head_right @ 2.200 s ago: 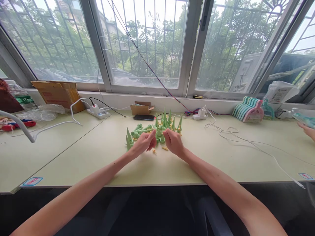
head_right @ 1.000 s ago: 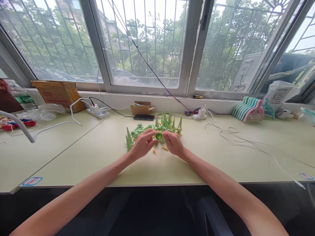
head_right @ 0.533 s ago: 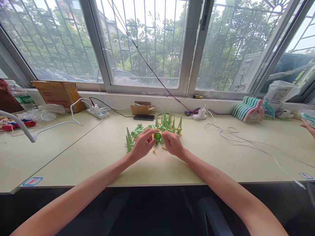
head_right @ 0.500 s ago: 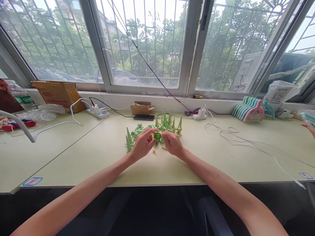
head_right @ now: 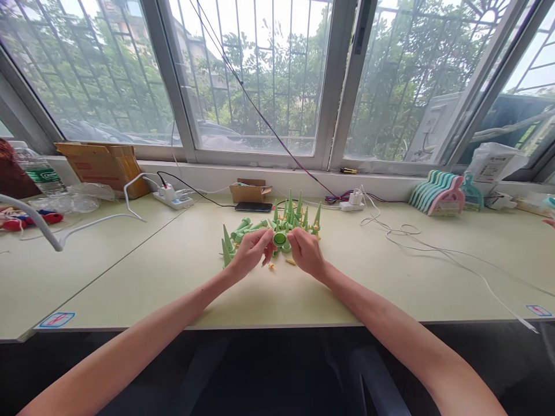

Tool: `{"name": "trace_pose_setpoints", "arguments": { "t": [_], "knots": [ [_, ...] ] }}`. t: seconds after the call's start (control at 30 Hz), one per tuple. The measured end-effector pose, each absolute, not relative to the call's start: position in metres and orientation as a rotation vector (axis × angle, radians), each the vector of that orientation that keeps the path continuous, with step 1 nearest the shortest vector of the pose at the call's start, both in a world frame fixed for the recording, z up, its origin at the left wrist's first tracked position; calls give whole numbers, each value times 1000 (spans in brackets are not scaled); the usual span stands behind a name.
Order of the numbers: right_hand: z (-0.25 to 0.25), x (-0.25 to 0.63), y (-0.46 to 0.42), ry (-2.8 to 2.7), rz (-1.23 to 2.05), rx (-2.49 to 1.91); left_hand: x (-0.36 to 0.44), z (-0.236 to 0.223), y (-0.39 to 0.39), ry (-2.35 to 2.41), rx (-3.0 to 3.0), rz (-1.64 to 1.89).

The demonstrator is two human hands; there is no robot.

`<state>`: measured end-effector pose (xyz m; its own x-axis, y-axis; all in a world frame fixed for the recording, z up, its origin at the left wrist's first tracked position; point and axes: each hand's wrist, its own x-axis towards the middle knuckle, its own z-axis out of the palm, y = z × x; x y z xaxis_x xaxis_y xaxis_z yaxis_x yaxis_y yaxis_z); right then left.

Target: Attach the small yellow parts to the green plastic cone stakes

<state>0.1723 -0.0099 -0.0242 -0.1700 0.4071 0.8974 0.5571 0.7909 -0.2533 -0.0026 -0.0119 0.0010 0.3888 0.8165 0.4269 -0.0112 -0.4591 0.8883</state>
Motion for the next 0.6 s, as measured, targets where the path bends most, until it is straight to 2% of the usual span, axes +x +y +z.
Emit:
{"name": "trace_pose_setpoints", "arguments": {
  "t": [0.2,0.6],
  "knots": [
    [-28,174,-8,-1867,-152,-704,-2,6,-15,691,1655,962],
    [-28,175,-6,-1875,-87,-735,-8,-1,-13,663,1871,913]
  ]
}}
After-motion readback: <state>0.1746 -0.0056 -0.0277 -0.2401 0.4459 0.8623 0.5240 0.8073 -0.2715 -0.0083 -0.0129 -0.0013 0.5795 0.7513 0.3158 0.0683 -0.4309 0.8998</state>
